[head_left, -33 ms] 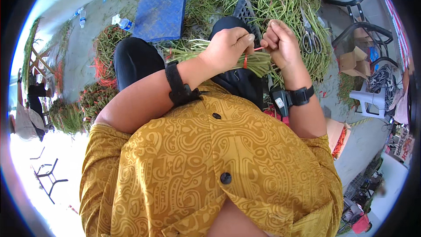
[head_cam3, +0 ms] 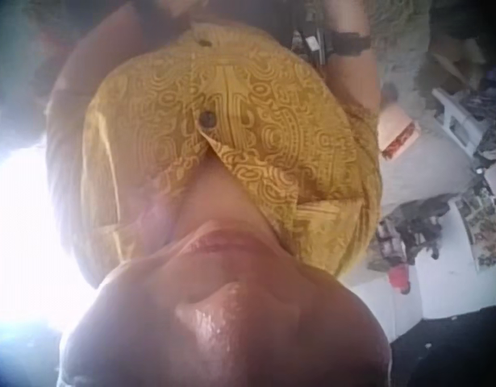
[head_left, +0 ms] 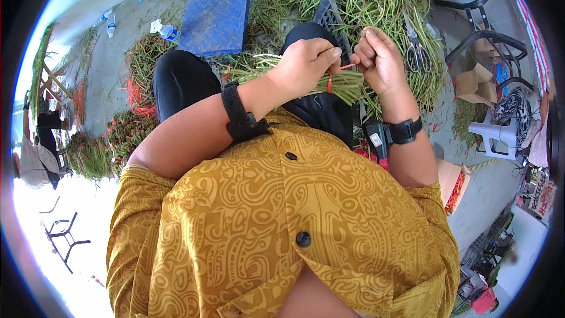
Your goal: Bundling long green vegetable stems with red plastic strips.
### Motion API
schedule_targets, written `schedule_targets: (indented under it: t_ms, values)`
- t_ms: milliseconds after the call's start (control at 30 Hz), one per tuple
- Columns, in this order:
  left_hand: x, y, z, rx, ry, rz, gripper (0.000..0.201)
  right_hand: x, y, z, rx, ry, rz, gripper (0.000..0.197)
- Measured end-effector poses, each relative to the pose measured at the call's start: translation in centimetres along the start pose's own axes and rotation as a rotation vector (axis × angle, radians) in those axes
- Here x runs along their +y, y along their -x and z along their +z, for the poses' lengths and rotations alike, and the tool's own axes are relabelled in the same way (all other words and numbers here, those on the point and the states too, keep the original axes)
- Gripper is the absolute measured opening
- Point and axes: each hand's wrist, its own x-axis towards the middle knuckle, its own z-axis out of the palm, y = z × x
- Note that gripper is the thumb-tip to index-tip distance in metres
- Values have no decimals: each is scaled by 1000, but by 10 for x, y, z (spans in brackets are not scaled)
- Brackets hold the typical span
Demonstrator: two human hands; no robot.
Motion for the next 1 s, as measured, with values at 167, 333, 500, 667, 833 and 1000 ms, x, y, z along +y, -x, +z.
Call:
schedule_targets:
  t_ms: [167,333,500,667,833,1000]
  values:
    - [1,3,-2,-27,-37,-63,18,-10,15,9,-88,94,-135,9]
    - [-4,2,-2,-80,-100,-96,17,-24,34,29,-138,447,-342,10]
    - [0,1,0,-83,-136,-81,19,-23,43,49,-290,776,-453,12]
    - [-6,2,-2,-73,-176,-38,19,-17,44,58,-67,704,-292,21]
    - [-8,2,-6,-119,-107,-88,17,-12,44,51,-156,1281,-231,25]
    - [-19,3,-6,-109,9,-78,19,0,37,40,-169,1081,-241,17]
